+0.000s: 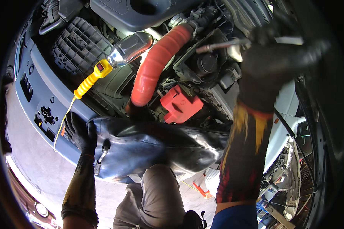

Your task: The person works under the hood of a white car, using a ratchet and socket to loosen and remove bolts from the engine area. They retrieve tools from a nearby toolbox and continue removing fasteners while adjusting their position around the engine bay.

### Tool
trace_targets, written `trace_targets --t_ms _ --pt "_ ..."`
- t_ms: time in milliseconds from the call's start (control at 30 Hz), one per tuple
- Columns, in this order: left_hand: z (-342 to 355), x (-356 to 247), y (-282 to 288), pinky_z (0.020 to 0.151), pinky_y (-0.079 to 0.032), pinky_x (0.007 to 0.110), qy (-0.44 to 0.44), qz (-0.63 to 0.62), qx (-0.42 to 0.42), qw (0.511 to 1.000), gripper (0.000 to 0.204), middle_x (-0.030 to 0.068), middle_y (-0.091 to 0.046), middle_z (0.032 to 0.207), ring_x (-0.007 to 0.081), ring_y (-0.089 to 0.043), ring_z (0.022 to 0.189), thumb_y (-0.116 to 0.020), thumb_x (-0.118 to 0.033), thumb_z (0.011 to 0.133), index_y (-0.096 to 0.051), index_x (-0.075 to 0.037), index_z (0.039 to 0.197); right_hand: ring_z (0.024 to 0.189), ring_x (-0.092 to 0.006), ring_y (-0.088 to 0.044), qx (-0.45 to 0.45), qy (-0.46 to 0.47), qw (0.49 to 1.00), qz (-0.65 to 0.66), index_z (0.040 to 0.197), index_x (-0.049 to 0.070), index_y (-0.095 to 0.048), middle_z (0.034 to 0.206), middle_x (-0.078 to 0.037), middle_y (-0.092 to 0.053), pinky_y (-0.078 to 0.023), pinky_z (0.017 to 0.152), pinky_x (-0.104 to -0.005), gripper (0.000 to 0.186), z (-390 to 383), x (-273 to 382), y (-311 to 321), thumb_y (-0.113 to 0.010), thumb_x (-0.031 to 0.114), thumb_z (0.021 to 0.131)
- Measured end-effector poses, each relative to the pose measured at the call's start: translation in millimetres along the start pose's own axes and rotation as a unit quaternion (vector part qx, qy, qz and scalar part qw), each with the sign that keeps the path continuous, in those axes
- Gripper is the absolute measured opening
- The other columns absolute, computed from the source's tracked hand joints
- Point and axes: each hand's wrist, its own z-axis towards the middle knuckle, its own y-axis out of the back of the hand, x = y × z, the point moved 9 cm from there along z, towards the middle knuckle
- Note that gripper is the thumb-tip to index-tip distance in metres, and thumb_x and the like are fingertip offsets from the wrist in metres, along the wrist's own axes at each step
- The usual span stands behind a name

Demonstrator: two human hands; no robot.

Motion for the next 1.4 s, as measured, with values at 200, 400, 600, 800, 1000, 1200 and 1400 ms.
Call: trace_targets --t_ms 200,400,600,800,1000,1200,1400 --pt "-1.3 2.8 -0.6 0.129 -0.017 0.063 0.018 0.012 0.015 1.0 0.103 0.025 -0.033 0.171 0.0487 -0.024 0.161 -0.064 -0.07 0.094 -0.032 -0.004 0.168 0.062 -0.0202 -0.056 0.14 -0.05 0.989 -0.006 0.092 0.001 -0.068 0.075 -0.009 -0.065 -0.049 0.06 -0.0385 0.086 72.2 -46.5 -62.5 -0.035 0.079 0.102" --pt "-1.4 3.1 0.5 0.13 -0.017 0.062 0.025 0.009 0.023 0.999 0.103 0.0232 -0.032 0.172 0.0486 -0.023 0.161 -0.069 -0.065 0.092 -0.032 -0.006 0.168 0.05 -0.0168 -0.041 0.028 0.006 0.979 -0.201 0.088 -0.005 -0.071 0.058 -0.004 -0.044 -0.044 0.053 -0.0359 0.105 103.5 -93.7 -64.8 -0.02 0.085 0.104" --pt "-0.2 3.3 1.4 0.13 -0.017 0.062 0.044 0.009 0.034 0.998 0.104 0.0224 -0.032 0.173 0.048 -0.023 0.161 -0.072 -0.063 0.09 -0.033 -0.006 0.168 0.05 -0.0165 -0.041 -0.005 -0.015 0.97 -0.241 0.09 -0.006 -0.071 0.059 -0.004 -0.044 -0.044 0.053 -0.035 0.105 108.5 -118.0 -53.1 -0.02 0.085 0.104" --pt "-0.4 3.2 1.4 0.13 -0.017 0.061 0.048 0.004 0.031 0.998 0.105 0.0226 -0.032 0.173 0.0479 -0.024 0.161 -0.072 -0.064 0.089 -0.033 -0.006 0.168 0.051 -0.0161 -0.041 -0.004 -0.027 0.968 -0.248 0.092 -0.007 -0.072 0.059 -0.003 -0.044 -0.043 0.052 -0.0341 0.105 111.7 -109.1 -62.0 -0.02 0.085 0.104" --pt "-0.2 2.9 1.8 0.13 -0.017 0.062 0.041 0.009 0.022 0.999 0.104 0.0225 -0.033 0.173 0.048 -0.026 0.16 -0.072 -0.063 0.089 -0.033 -0.006 0.168 0.051 -0.0153 -0.041 0.01 -0.019 0.971 -0.237 0.095 -0.007 -0.073 0.06 -0.002 -0.044 -0.042 0.052 -0.0316 0.103 115.9 -104.2 -71.3 -0.022 0.081 0.105" --pt "-0.4 2.1 1.6 0.13 -0.017 0.062 0.041 0.008 0.028 0.999 0.105 0.0224 -0.033 0.173 0.0475 -0.024 0.161 -0.076 -0.059 0.087 -0.033 -0.007 0.168 0.053 -0.0162 -0.049 -0.001 0.004 0.96 -0.279 0.105 -0.003 -0.069 0.068 -0.005 -0.057 -0.049 0.054 -0.0334 0.085 113.4 -133.5 -64.2 -0.028 0.07 0.11" --pt "0.2 3.3 1.3 0.131 -0.015 0.061 0.058 0.012 0.043 0.997 0.107 0.0224 -0.031 0.173 0.0467 -0.022 0.162 -0.077 -0.058 0.086 -0.032 -0.007 0.168 0.066 -0.0206 -0.064 0.05 -0.059 0.955 -0.287 0.119 0.001 -0.064 0.089 -0.011 -0.071 -0.059 0.068 -0.0352 0.055 165.0 -173.4 -67.3 -0.049 0.053 0.11"
